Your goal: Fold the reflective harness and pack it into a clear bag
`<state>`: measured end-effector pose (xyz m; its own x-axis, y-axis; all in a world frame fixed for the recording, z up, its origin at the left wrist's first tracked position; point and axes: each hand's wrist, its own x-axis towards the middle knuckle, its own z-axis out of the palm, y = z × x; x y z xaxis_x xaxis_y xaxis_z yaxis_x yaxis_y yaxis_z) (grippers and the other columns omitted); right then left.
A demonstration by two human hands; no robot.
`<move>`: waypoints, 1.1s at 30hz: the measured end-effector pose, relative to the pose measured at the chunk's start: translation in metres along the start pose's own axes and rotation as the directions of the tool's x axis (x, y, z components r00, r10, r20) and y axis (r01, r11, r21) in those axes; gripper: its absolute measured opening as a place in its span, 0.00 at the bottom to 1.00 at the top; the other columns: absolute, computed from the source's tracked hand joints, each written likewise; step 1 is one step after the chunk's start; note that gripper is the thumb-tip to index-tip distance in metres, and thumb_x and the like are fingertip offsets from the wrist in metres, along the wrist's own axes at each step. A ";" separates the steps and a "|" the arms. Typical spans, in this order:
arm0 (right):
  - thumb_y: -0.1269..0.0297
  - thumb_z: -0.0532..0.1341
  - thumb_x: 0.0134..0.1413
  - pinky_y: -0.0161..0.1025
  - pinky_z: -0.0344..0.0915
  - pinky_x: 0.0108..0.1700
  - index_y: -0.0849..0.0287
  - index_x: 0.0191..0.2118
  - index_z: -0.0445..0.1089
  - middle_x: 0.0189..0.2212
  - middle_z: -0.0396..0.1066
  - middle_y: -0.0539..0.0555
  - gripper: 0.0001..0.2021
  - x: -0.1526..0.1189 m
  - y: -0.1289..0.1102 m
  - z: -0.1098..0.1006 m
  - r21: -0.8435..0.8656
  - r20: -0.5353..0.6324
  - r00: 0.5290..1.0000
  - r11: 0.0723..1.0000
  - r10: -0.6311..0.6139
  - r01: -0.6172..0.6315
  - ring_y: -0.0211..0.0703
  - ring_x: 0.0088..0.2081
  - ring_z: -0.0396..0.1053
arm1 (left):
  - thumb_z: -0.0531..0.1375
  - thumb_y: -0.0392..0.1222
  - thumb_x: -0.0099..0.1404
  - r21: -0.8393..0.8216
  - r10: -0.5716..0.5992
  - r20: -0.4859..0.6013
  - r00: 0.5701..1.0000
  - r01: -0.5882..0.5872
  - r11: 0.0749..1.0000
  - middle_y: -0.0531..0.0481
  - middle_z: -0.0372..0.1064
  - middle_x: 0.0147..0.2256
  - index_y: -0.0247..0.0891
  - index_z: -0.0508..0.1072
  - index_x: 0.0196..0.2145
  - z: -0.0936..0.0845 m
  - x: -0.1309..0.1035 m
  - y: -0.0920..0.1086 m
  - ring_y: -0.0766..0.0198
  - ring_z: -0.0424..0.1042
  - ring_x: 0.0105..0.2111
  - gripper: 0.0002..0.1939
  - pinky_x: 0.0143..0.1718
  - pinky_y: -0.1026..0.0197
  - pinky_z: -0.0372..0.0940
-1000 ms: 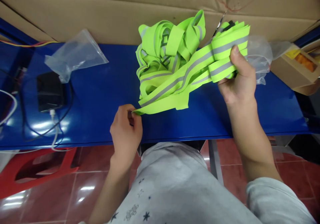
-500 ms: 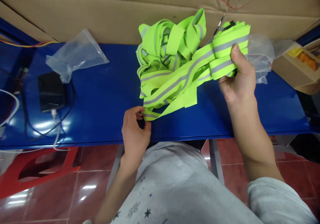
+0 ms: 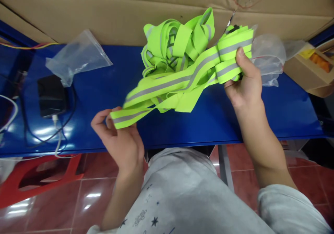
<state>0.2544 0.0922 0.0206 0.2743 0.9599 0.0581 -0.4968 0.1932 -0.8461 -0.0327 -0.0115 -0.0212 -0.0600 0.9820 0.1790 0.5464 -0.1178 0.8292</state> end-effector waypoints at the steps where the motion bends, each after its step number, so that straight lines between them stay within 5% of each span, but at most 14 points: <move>1: 0.64 0.72 0.58 0.39 0.80 0.58 0.53 0.40 0.77 0.43 0.84 0.48 0.06 -0.002 0.000 0.002 0.009 0.016 1.000 1.000 0.019 -0.019 0.44 0.60 0.77 | 0.58 0.43 0.72 -0.013 0.000 0.001 1.000 0.000 1.000 0.49 0.78 0.41 0.43 0.74 0.38 -0.002 -0.001 0.000 0.57 0.78 0.50 0.06 0.43 0.53 0.76; 5: 0.64 0.73 0.55 0.42 0.85 0.50 0.50 0.38 0.78 0.44 0.84 0.45 0.06 -0.005 0.002 0.007 0.003 0.025 0.997 0.997 0.075 -0.076 0.47 0.55 0.80 | 0.55 0.46 0.76 -0.074 -0.030 -0.188 0.982 0.016 0.997 0.53 0.79 0.40 0.42 0.71 0.36 -0.008 0.001 -0.006 0.61 0.80 0.49 0.10 0.42 0.55 0.76; 8: 0.60 0.76 0.50 0.42 0.86 0.47 0.46 0.36 0.76 0.45 0.84 0.44 0.09 0.000 0.001 0.002 -0.037 -0.022 0.998 0.997 0.064 -0.065 0.50 0.59 0.78 | 0.61 0.45 0.73 -0.194 -0.073 -0.518 0.853 -0.034 0.980 0.54 0.79 0.43 0.41 0.70 0.36 -0.006 0.004 -0.006 0.62 0.80 0.50 0.08 0.51 0.50 0.77; 9: 0.59 0.76 0.49 0.42 0.86 0.47 0.46 0.36 0.76 0.45 0.83 0.45 0.11 0.003 0.000 0.000 -0.053 -0.034 0.998 0.997 0.061 -0.062 0.51 0.61 0.77 | 0.65 0.45 0.71 -0.209 -0.062 -0.574 0.817 -0.073 0.975 0.53 0.80 0.44 0.41 0.70 0.36 -0.006 0.005 -0.005 0.61 0.80 0.50 0.08 0.54 0.48 0.76; 11: 0.57 0.76 0.48 0.42 0.86 0.48 0.45 0.37 0.75 0.47 0.83 0.45 0.12 0.006 -0.003 -0.004 -0.082 -0.054 0.997 0.995 0.057 -0.062 0.51 0.64 0.75 | 0.69 0.44 0.68 -0.178 0.048 -0.579 0.814 -0.184 0.967 0.51 0.81 0.45 0.40 0.72 0.34 -0.011 0.003 -0.002 0.58 0.80 0.50 0.10 0.57 0.44 0.75; 15: 0.57 0.75 0.49 0.44 0.84 0.52 0.44 0.38 0.74 0.49 0.82 0.45 0.12 0.012 -0.007 -0.009 -0.075 -0.045 0.997 0.995 0.063 -0.066 0.49 0.66 0.72 | 0.70 0.38 0.64 -0.108 0.446 -0.315 0.838 -0.498 0.860 0.54 0.83 0.49 0.44 0.80 0.36 -0.042 0.001 0.005 0.55 0.81 0.51 0.03 0.57 0.41 0.75; 18: 0.60 0.73 0.52 0.40 0.81 0.56 0.46 0.39 0.74 0.46 0.83 0.46 0.10 0.017 -0.005 -0.014 -0.013 -0.045 0.999 0.999 0.029 -0.030 0.43 0.66 0.71 | 0.66 0.31 0.62 -0.088 0.609 -0.025 0.793 -0.609 0.789 0.54 0.81 0.55 0.47 0.81 0.43 -0.068 0.003 0.008 0.56 0.80 0.55 0.14 0.55 0.46 0.76; 21: 0.62 0.72 0.53 0.40 0.80 0.57 0.47 0.39 0.74 0.45 0.83 0.45 0.09 0.023 0.000 -0.019 -0.012 -0.075 0.996 0.999 0.037 -0.038 0.43 0.65 0.72 | 0.64 0.31 0.60 0.066 0.715 0.222 0.663 -0.742 0.668 0.48 0.80 0.55 0.44 0.81 0.42 -0.081 0.005 0.007 0.49 0.78 0.57 0.14 0.57 0.43 0.73; 24: 0.61 0.73 0.51 0.43 0.82 0.53 0.46 0.39 0.75 0.45 0.83 0.45 0.11 0.024 0.003 -0.021 -0.021 -0.077 0.993 0.996 0.087 -0.089 0.47 0.62 0.75 | 0.66 0.35 0.56 0.097 0.793 0.392 0.467 -0.878 0.469 0.47 0.84 0.48 0.44 0.80 0.38 -0.082 0.007 0.007 0.46 0.82 0.48 0.11 0.55 0.41 0.72; 25: 0.61 0.74 0.50 0.43 0.83 0.52 0.46 0.39 0.75 0.45 0.84 0.45 0.11 0.024 0.004 -0.020 -0.021 -0.071 0.992 0.994 0.104 -0.105 0.48 0.61 0.76 | 0.66 0.37 0.55 0.084 0.798 0.415 0.437 -0.892 0.444 0.49 0.84 0.44 0.46 0.79 0.36 -0.082 0.008 0.008 0.48 0.82 0.44 0.10 0.53 0.42 0.71; 27: 0.61 0.74 0.49 0.43 0.84 0.50 0.46 0.39 0.76 0.44 0.84 0.45 0.12 0.020 0.003 -0.016 -0.025 -0.060 0.991 0.992 0.123 -0.125 0.48 0.59 0.78 | 0.67 0.40 0.54 0.069 0.771 0.457 0.445 -0.881 0.468 0.53 0.83 0.36 0.47 0.76 0.33 -0.081 0.011 0.009 0.52 0.81 0.36 0.07 0.48 0.45 0.69; 30: 0.60 0.74 0.50 0.43 0.84 0.50 0.45 0.41 0.77 0.44 0.84 0.44 0.12 0.011 -0.001 -0.008 -0.050 -0.030 0.990 0.989 0.135 -0.137 0.48 0.56 0.79 | 0.70 0.49 0.59 0.103 0.624 0.528 0.576 -0.773 0.626 0.55 0.79 0.29 0.46 0.76 0.37 -0.082 0.020 0.003 0.58 0.75 0.29 0.10 0.43 0.50 0.66; 33: 0.59 0.74 0.49 0.47 0.84 0.50 0.43 0.42 0.77 0.42 0.84 0.44 0.13 -0.001 -0.005 0.001 -0.057 0.009 0.989 0.988 0.147 -0.146 0.50 0.55 0.80 | 0.70 0.58 0.63 0.184 0.443 0.597 0.669 -0.652 0.736 0.52 0.81 0.34 0.46 0.79 0.42 -0.079 0.025 -0.010 0.57 0.75 0.31 0.17 0.47 0.51 0.66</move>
<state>0.2560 0.0909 0.0256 0.1908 0.9797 -0.0623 -0.4840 0.0386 -0.8742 -0.1061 0.0027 0.0169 0.7010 0.6925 0.1705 0.5947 -0.6995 0.3963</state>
